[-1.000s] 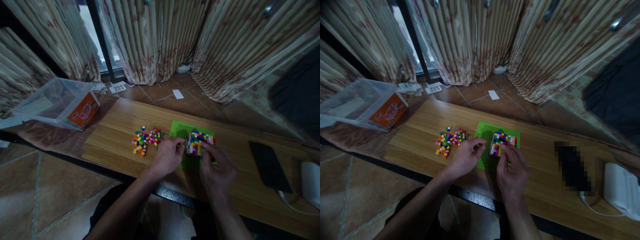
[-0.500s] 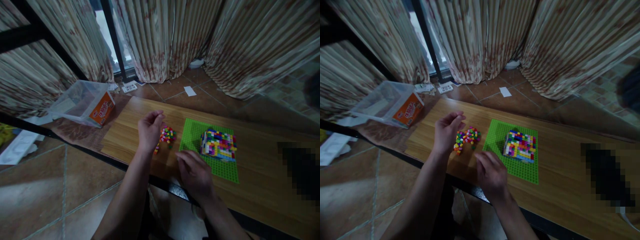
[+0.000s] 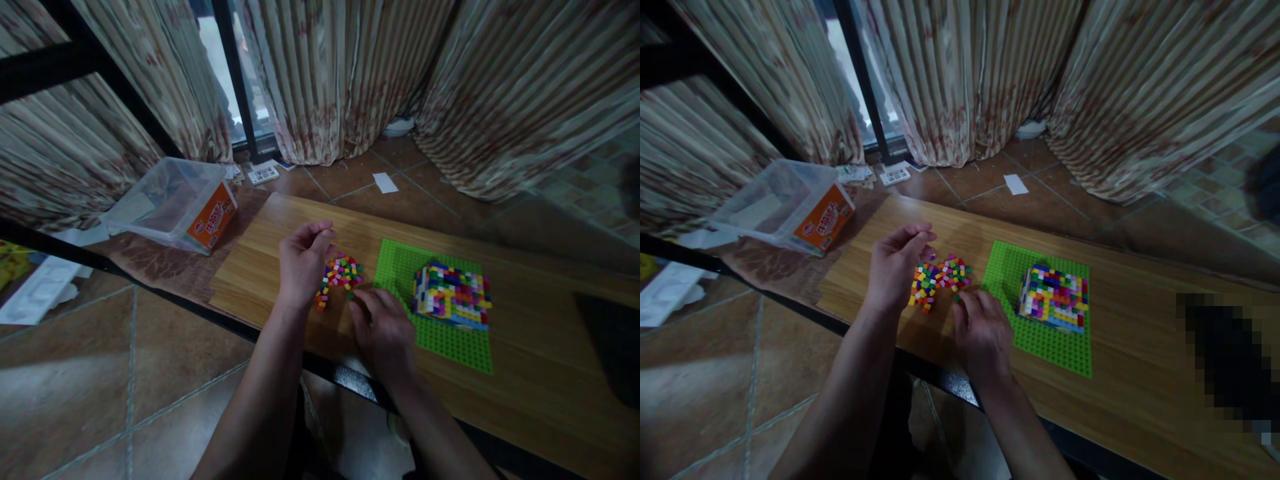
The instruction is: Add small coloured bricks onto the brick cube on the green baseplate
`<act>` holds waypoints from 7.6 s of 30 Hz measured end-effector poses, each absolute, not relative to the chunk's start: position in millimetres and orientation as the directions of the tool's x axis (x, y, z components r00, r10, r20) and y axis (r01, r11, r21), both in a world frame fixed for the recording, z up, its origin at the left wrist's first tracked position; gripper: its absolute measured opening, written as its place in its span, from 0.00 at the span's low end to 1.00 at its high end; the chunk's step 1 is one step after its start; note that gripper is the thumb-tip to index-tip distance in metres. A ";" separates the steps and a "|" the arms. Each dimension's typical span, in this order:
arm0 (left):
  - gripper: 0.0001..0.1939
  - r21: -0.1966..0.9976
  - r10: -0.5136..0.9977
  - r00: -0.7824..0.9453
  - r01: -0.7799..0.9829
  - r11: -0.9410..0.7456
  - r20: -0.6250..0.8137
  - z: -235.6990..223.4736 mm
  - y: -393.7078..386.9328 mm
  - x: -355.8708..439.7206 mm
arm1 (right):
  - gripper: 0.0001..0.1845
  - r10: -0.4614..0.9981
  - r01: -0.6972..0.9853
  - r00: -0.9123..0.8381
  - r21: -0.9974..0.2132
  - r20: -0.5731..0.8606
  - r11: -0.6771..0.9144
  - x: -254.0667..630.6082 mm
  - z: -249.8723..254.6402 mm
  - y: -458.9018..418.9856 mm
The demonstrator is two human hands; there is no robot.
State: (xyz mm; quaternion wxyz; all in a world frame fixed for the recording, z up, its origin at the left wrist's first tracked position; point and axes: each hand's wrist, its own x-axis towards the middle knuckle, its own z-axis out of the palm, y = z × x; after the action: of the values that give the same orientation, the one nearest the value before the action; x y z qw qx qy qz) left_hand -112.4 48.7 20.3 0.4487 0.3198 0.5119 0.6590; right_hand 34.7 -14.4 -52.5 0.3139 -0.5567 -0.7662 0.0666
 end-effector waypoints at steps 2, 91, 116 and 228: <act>0.07 0.961 0.915 -0.402 -0.263 -0.081 -0.033 20.4 48.7 -114.7 | 0.12 0.897 0.822 -0.171 -0.442 0.409 0.358 31.9 -54.3 -12.0; 0.07 0.951 0.938 -0.308 -0.303 0.065 -0.162 22.0 49.8 -87.0 | 0.12 0.783 0.850 0.065 -0.446 0.619 0.282 135.9 -28.4 -13.0; 0.19 0.733 0.980 0.008 0.663 -0.153 0.197 -25.5 69.0 -158.1 | 0.19 0.873 0.729 -0.183 -0.534 0.452 0.429 52.6 -41.2 -11.9; 0.16 0.940 0.992 0.127 0.337 -0.058 0.016 -9.4 35.2 -69.9 | 0.10 0.881 0.677 0.156 -0.698 0.446 0.234 141.1 -11.8 -1.6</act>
State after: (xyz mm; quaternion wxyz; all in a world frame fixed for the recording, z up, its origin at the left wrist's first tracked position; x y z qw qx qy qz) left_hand -69.9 35.2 -9.4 0.4266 0.6177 0.5377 0.3839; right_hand 141.1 -1.6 -11.8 0.4555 -0.6086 -0.6399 0.1123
